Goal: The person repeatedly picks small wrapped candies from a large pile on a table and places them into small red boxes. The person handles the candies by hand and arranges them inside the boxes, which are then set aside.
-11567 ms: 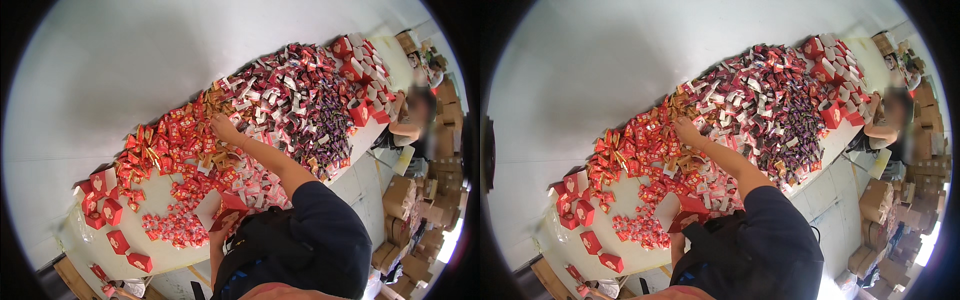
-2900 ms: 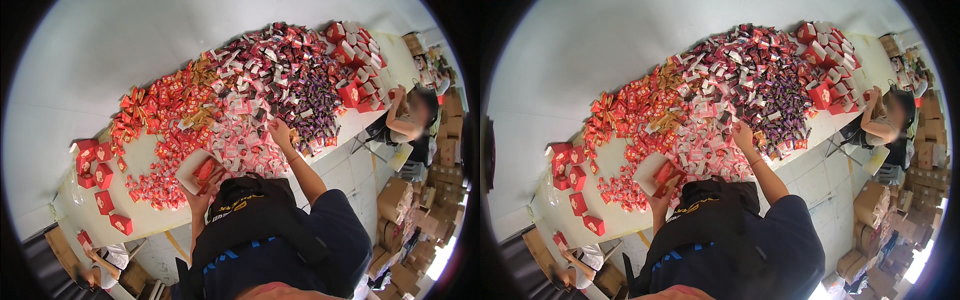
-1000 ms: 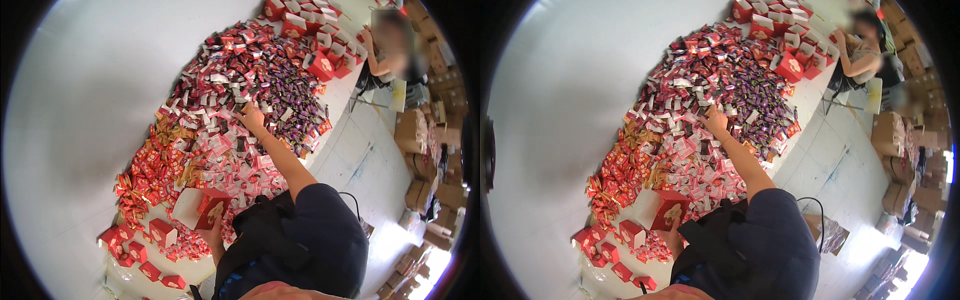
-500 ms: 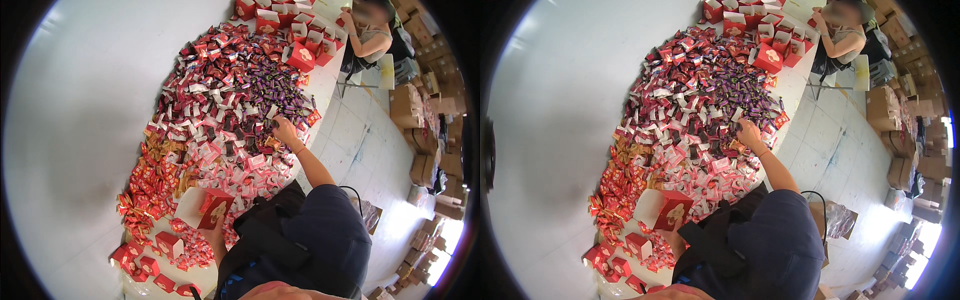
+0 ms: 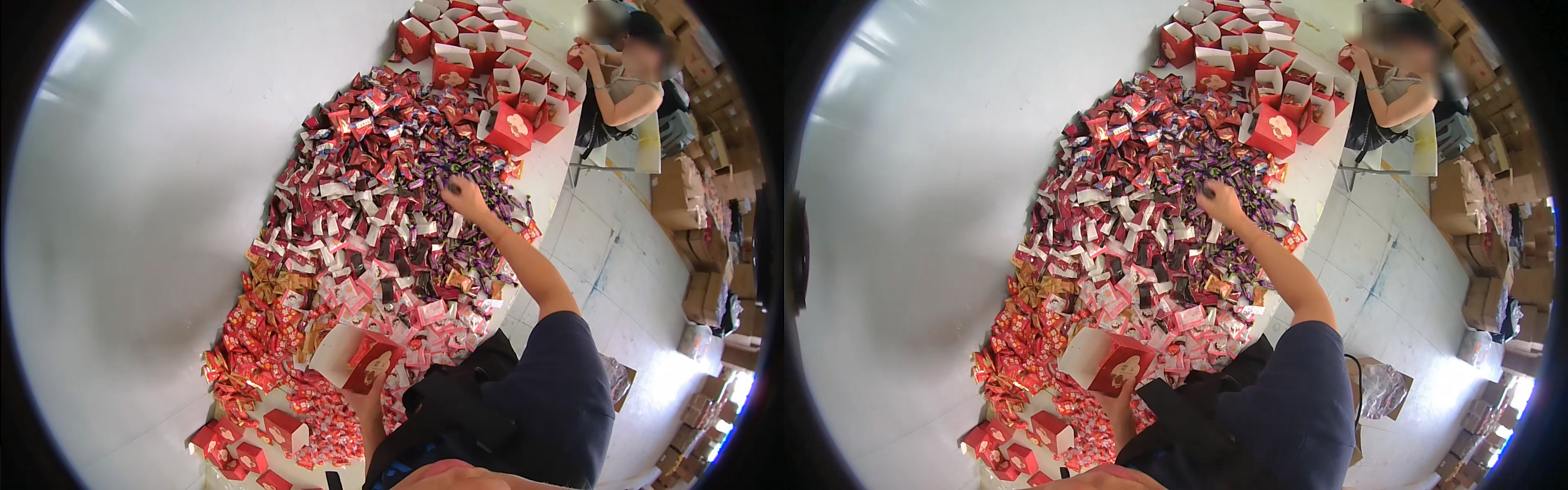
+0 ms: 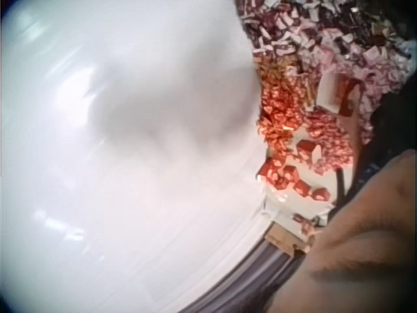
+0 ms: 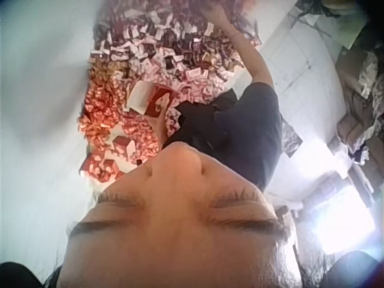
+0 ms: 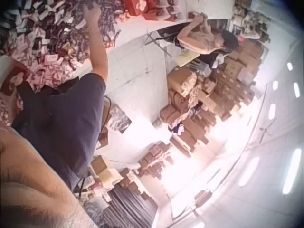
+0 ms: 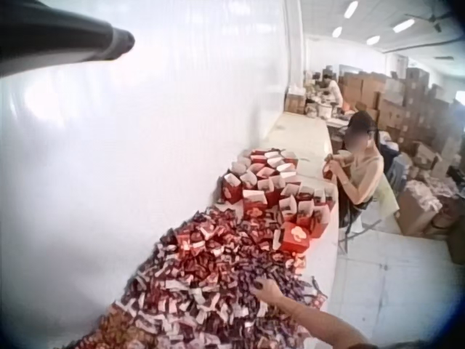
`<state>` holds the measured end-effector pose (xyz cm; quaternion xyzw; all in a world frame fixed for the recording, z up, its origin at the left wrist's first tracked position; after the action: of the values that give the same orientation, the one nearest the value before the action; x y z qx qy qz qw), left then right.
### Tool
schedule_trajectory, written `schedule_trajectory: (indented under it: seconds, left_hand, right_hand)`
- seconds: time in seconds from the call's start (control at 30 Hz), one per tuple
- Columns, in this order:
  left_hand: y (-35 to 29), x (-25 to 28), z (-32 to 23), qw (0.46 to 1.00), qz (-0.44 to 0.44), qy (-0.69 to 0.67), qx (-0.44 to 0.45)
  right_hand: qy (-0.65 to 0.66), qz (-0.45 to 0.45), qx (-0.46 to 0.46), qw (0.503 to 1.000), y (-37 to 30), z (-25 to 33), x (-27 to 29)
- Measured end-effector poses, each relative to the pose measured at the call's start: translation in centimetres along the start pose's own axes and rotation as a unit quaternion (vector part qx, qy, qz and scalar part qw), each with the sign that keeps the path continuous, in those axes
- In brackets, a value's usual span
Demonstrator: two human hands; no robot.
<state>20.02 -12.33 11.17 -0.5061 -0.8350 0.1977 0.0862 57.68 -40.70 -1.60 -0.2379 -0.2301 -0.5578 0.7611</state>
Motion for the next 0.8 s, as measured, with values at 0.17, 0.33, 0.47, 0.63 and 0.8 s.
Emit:
schedule_trajectory:
  seconds: [0.17, 0.33, 0.47, 0.63, 0.8]
  left_hand:
    - [1.8, -2.0, -0.7, 1.000, 0.003, 0.010, 0.005]
    - [2.4, -2.5, -1.2, 0.999, -0.014, 0.013, -0.034]
    - [1.3, -1.4, -1.5, 0.997, -0.020, -0.016, -0.070]
    - [1.0, 0.5, -1.0, 0.985, 0.029, 0.082, -0.149]
    - [-2.5, -0.7, -2.6, 0.965, 0.054, 0.130, -0.222]
  right_hand:
    - [-0.010, -0.064, 0.103, 0.993, 12.6, 4.8, 0.8]
    - [-0.237, -0.041, 0.009, 0.971, 17.9, 3.8, -0.5]
    - [-0.065, 0.007, 0.050, 0.997, 12.5, 7.8, 1.8]
    - [0.196, 0.310, 0.135, 0.920, -6.3, 26.4, 6.8]
    - [-0.078, 0.346, 0.402, 0.844, -18.1, 34.9, 4.6]
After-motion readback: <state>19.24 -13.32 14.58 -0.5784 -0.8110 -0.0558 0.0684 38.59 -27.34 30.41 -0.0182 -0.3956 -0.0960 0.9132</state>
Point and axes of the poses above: each hand's wrist, its own y-axis towards the middle knuckle, its own x-axis out of the back of the hand, z = x × y, the point moved 1 cm from there along y, towards the middle knuckle, and after that the axes turned 12 degrees about z, right-handed, at the moved point
